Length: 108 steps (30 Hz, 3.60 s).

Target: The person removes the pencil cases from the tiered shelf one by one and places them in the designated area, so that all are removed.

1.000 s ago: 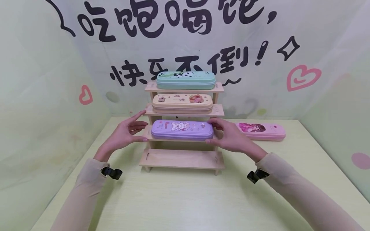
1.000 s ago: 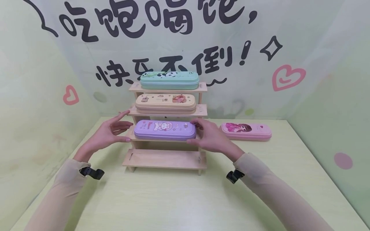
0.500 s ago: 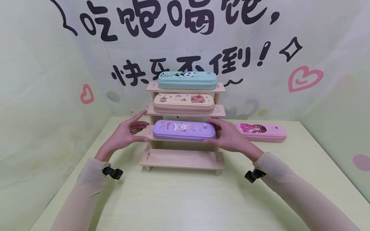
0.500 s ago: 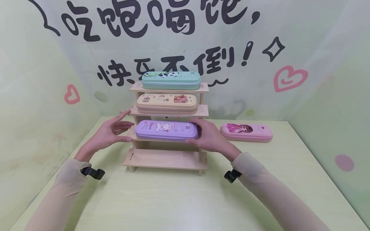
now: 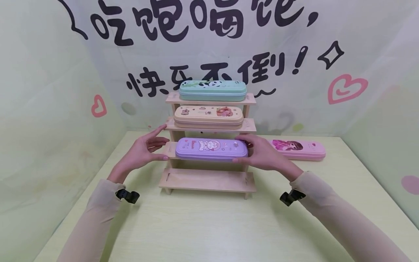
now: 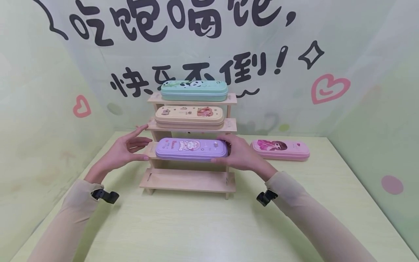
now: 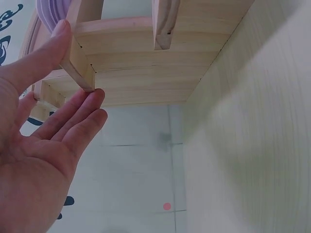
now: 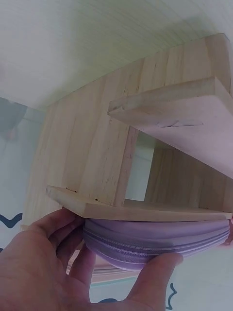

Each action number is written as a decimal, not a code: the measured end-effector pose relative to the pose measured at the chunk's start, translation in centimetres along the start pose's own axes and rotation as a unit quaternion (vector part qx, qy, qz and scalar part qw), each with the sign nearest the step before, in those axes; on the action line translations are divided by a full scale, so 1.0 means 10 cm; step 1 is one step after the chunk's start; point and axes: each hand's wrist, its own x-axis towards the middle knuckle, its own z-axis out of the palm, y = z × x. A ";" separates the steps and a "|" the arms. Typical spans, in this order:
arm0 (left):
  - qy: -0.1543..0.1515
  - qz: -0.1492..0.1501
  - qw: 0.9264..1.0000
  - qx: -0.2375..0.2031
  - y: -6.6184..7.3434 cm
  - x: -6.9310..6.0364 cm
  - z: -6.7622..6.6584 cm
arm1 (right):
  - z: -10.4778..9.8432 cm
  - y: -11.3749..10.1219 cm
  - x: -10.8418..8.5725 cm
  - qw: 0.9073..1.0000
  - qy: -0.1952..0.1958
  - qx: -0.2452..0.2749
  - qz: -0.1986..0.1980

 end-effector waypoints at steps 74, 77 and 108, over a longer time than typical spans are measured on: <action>-0.004 0.009 1.000 -0.010 -0.01 -0.02 0.00 | -0.29 0.36 -0.74 0.990 0.096 0.104 -0.008; -0.005 0.010 1.000 -0.007 -0.02 -0.01 0.00 | -0.34 0.39 -0.82 0.989 0.105 0.101 -0.021; -0.004 0.010 1.000 -0.011 -0.02 0.00 0.01 | -0.91 1.03 -1.60 0.983 0.129 0.126 -0.045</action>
